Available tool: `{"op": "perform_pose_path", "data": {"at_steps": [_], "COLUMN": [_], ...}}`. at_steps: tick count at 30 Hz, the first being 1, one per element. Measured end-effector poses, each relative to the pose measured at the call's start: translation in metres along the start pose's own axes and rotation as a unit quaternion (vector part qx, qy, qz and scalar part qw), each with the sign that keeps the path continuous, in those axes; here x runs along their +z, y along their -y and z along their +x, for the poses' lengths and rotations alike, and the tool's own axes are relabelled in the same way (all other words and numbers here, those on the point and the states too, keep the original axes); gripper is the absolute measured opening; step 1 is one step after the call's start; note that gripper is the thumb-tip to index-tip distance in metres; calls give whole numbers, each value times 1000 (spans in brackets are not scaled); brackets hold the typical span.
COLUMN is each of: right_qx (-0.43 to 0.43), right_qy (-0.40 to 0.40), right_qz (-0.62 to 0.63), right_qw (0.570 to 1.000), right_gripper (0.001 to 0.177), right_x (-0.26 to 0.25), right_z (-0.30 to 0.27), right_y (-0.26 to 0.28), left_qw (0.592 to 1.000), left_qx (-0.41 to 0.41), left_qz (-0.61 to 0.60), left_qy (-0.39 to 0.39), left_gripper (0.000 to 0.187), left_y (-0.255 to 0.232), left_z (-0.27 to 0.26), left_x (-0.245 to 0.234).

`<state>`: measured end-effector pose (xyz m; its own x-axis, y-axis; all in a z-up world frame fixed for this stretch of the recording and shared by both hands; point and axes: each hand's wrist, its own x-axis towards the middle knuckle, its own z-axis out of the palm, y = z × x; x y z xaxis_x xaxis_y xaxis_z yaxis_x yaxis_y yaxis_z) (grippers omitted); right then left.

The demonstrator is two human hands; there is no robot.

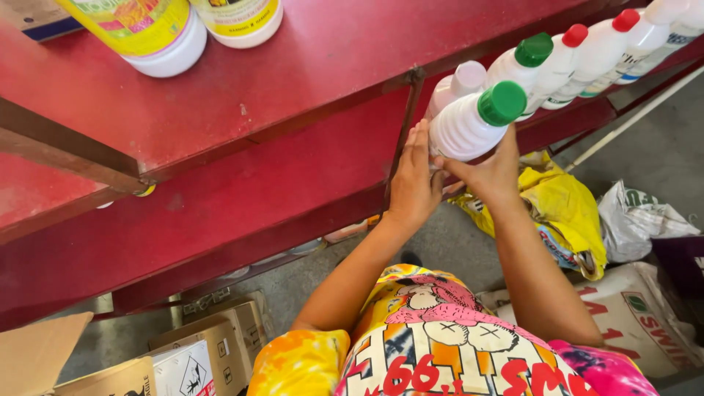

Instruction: Organizing agricultural chemical bottles on shelves and weighing white powder from a bag into a container using a scoop and scale.

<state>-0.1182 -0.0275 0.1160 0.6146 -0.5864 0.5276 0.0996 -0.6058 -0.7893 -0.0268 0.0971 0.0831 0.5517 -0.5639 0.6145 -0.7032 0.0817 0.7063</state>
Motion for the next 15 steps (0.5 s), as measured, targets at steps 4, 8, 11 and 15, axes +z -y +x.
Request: {"op": "perform_pose_path", "data": {"at_steps": [4,8,11,15], "right_qx": [43,47,78,73], "right_qy": [-14,-32,-25,1], "right_qz": [97,14,-21,-57], "right_qw": [994,998,996,996], "right_gripper": [88,86,87,91], "right_x": [19,29,38,55], "right_z": [-7,-9,-6,-3], "right_y": [-21,-35,-31,-40], "left_qw": [999,999,992,971], "left_qx": [2,-27,-99,-194], "left_qz": [33,-31,-51,-83], "left_qy": [1,-8,-54,-114], "left_gripper": [77,51,34,34], "left_y": [-4,-7,16,67], "left_z": [-8,-38,-51,-42], "left_x": [-7,-27,-29,-22]}}
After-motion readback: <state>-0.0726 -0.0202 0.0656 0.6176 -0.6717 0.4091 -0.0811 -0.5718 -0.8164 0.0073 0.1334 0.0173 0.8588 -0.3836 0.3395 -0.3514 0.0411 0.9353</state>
